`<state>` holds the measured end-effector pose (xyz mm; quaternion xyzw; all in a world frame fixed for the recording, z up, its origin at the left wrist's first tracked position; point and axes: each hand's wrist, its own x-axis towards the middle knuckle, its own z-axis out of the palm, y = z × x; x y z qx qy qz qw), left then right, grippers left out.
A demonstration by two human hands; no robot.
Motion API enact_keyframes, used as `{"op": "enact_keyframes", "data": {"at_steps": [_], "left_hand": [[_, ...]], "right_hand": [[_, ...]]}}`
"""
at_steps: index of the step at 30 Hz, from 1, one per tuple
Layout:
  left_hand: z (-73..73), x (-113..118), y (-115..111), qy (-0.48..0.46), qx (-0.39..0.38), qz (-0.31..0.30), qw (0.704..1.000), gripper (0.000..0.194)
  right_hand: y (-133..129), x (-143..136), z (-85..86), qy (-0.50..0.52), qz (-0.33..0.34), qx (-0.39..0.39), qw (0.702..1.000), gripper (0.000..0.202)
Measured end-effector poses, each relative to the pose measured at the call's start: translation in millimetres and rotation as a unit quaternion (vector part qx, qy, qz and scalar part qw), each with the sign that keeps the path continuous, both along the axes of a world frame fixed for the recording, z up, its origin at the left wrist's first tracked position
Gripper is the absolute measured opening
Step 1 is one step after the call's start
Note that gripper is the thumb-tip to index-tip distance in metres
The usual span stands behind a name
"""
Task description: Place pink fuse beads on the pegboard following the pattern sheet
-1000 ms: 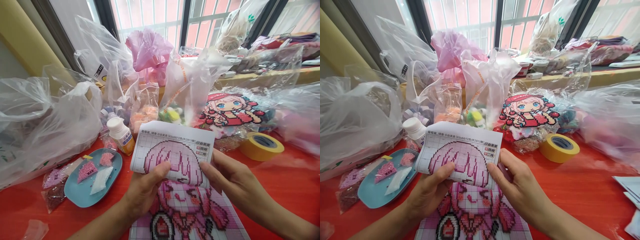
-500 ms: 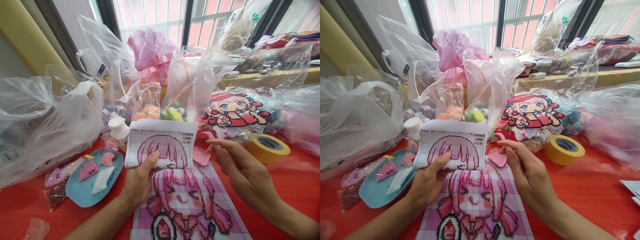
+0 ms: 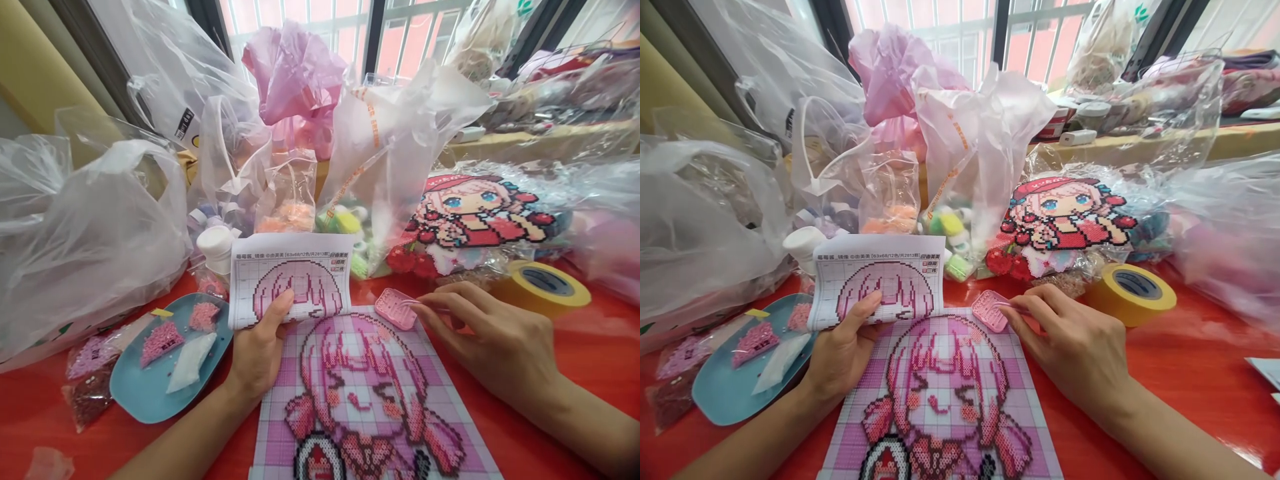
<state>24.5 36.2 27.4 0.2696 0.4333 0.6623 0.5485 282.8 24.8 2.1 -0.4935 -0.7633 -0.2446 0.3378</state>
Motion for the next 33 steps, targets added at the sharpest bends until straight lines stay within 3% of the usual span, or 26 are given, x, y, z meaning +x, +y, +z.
{"op": "enact_keyframes", "data": {"at_steps": [16,26,33], "left_hand": [[-0.7,0.0,-0.7,0.002,-0.033,-0.008,0.999,0.061],[-3.8,-1.0,-4.5,0.024,0.010,-0.038,0.999,0.066],[-5.1,-0.9,-0.3,0.020,-0.018,-0.015,1.000,0.069]], "right_hand": [[3.8,-0.3,-4.4,-0.005,0.017,-0.018,1.000,0.014],[3.0,-0.9,-4.6,-0.035,0.009,-0.007,0.999,0.015],[3.7,-0.1,-7.3,-0.031,0.016,0.000,0.999,0.018]]}}
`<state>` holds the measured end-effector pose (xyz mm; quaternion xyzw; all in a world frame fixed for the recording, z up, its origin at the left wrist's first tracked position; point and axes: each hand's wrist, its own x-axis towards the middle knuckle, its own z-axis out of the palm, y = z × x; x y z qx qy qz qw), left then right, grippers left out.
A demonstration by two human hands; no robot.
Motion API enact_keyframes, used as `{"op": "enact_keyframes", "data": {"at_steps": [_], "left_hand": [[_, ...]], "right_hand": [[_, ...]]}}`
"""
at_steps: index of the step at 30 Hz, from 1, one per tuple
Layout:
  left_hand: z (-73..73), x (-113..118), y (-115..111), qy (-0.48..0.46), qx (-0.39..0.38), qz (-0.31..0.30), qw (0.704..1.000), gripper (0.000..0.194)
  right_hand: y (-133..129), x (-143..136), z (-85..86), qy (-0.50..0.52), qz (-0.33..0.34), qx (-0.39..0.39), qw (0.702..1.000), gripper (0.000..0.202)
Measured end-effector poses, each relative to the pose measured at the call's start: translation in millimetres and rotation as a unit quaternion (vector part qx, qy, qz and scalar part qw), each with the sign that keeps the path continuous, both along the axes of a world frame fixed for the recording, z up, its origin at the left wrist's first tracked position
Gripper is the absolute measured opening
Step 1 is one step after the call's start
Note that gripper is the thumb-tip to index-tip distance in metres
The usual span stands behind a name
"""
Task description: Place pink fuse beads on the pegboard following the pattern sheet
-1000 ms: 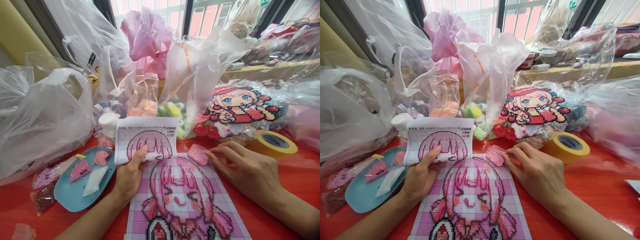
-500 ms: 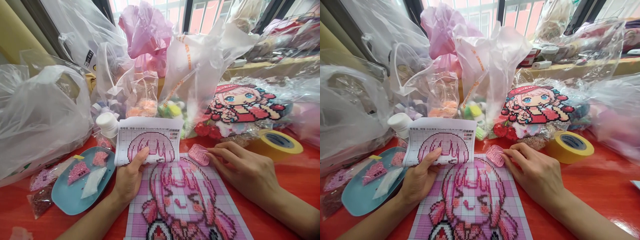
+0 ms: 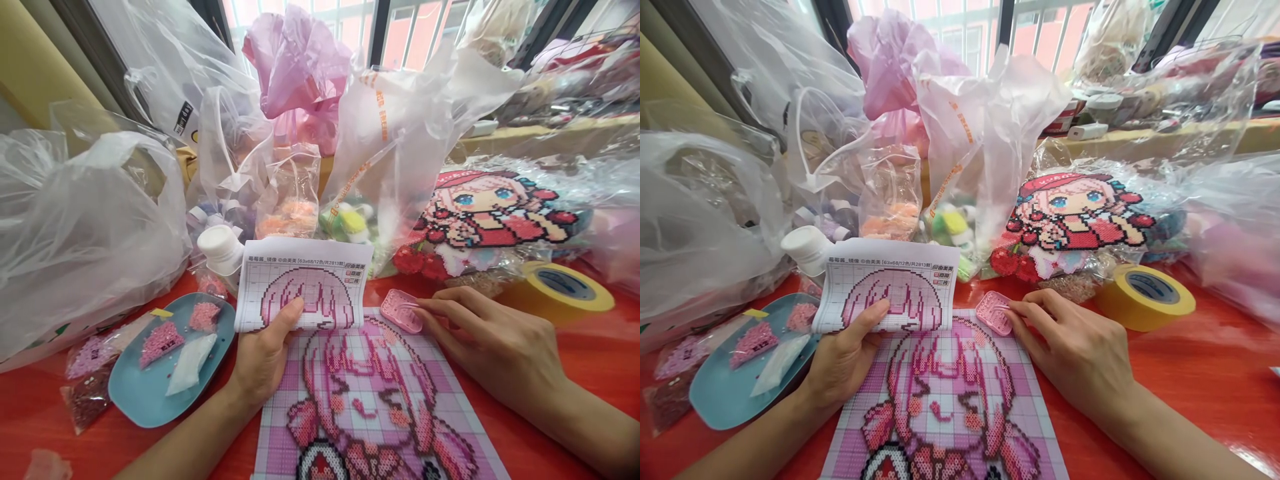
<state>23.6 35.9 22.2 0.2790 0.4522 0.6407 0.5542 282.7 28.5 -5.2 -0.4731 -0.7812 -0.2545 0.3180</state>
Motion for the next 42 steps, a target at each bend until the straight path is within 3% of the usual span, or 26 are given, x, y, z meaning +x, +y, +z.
{"op": "enact_keyframes", "data": {"at_steps": [14,21,35,42], "left_hand": [[-0.5,-0.9,0.0,-0.001,0.014,-0.011,1.000,0.067],[-0.4,0.5,-0.8,-0.001,-0.001,0.003,1.000,0.070],[-5.5,-3.7,-1.5,0.021,0.031,-0.033,0.999,0.069],[-2.8,-1.9,-2.1,0.015,0.016,-0.023,1.000,0.072]], "right_hand": [[0.5,0.3,-1.6,0.000,0.003,-0.001,1.000,0.019],[-2.4,0.4,1.5,0.035,0.005,0.016,0.999,0.010],[-15.0,-13.6,7.7,0.157,0.101,-0.057,0.981,0.002],[-19.4,-19.6,12.2,0.182,0.134,-0.083,0.970,0.005]]}}
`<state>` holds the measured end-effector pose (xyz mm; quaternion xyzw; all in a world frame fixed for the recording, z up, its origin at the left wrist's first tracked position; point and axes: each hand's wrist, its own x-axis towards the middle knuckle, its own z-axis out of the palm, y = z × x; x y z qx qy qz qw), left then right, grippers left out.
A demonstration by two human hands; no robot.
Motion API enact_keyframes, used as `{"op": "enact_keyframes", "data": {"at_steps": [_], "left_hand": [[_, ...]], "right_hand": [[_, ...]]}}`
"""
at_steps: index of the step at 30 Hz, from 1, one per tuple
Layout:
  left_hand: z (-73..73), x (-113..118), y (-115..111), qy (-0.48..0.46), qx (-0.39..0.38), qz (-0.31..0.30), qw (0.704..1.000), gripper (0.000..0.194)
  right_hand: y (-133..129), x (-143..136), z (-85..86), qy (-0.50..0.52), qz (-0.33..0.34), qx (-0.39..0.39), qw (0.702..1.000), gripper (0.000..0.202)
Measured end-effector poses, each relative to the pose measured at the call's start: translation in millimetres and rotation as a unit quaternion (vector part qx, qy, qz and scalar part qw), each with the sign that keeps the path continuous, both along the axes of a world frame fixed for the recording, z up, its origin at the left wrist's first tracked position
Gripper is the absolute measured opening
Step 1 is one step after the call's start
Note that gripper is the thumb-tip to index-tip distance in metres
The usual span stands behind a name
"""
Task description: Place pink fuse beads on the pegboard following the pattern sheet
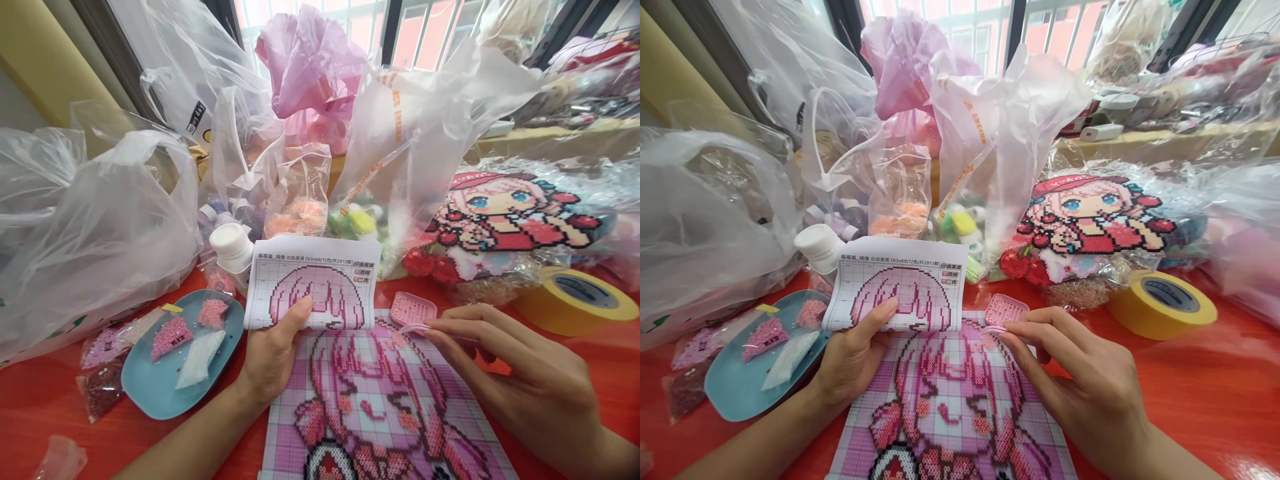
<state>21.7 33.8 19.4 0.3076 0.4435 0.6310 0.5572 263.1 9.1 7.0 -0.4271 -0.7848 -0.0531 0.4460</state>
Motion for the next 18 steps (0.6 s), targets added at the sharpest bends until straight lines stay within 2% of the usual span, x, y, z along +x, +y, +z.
{"op": "enact_keyframes", "data": {"at_steps": [6,13,18], "left_hand": [[4.3,1.9,0.3,0.003,-0.007,-0.001,1.000,0.070],[0.0,0.5,-0.5,-0.007,0.006,-0.004,1.000,0.063],[1.4,0.6,-0.1,-0.012,-0.001,0.005,1.000,0.067]], "right_hand": [[-2.4,-3.7,0.2,0.014,0.014,-0.018,1.000,0.005],[-4.9,-8.5,4.5,0.023,0.029,-0.044,0.998,0.004],[-7.4,-9.8,4.9,0.012,0.055,-0.059,0.997,0.005]]}}
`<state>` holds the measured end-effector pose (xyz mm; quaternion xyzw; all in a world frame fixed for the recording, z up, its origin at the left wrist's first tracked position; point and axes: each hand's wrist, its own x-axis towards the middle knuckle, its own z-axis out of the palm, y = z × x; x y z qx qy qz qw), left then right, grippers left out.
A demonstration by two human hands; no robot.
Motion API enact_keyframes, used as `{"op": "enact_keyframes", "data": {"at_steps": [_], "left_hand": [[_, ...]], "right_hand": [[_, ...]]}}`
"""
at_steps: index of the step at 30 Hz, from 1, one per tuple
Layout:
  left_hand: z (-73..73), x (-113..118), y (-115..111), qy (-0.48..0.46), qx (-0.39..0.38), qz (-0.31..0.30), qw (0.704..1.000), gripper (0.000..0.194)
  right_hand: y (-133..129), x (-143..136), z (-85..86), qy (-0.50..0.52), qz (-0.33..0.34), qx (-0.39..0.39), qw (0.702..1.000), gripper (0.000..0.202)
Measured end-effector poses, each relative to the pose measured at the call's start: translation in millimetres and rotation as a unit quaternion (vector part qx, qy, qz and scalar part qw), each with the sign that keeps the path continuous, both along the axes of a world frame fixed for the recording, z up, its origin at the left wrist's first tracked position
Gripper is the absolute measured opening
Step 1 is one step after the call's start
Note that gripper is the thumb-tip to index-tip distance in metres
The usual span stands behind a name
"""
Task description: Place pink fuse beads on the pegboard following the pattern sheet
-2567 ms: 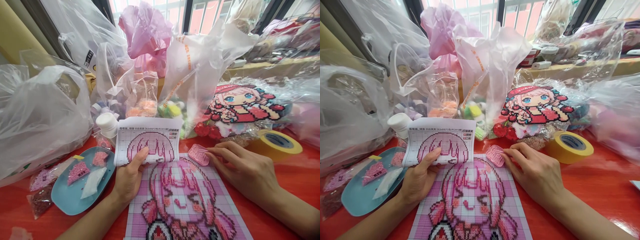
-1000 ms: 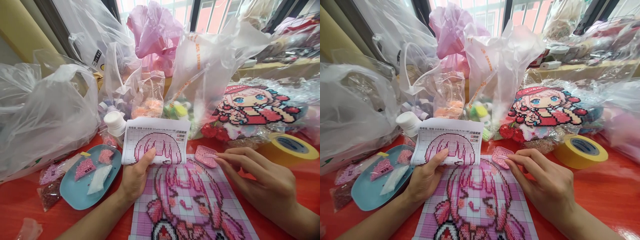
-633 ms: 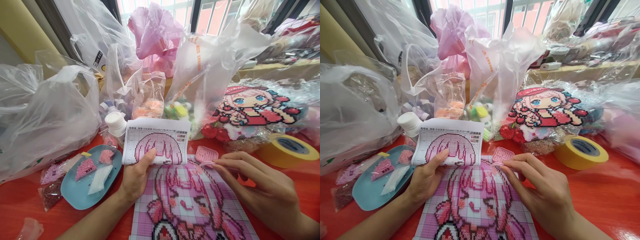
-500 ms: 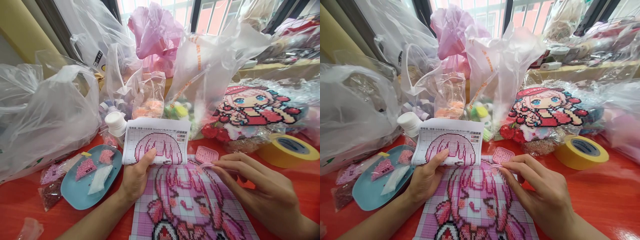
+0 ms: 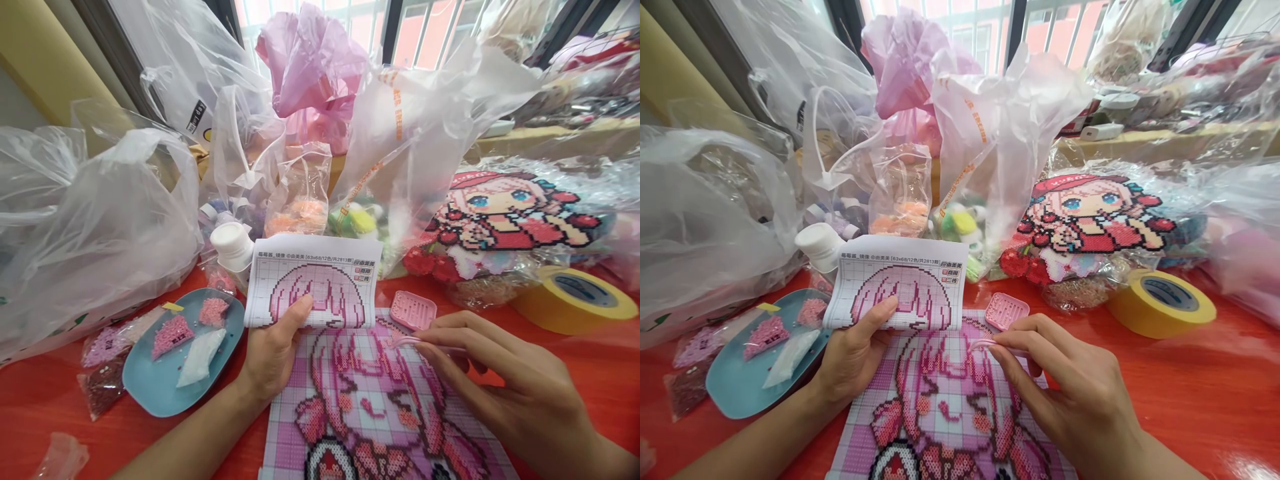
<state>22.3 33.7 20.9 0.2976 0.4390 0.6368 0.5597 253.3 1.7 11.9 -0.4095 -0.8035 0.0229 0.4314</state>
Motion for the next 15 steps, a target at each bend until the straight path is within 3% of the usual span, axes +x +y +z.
{"op": "enact_keyframes", "data": {"at_steps": [15], "left_hand": [[3.4,2.2,0.1,-0.013,-0.022,0.011,1.000,0.069]], "right_hand": [[-1.2,-1.7,0.3,0.005,0.007,-0.015,1.000,0.007]]}}
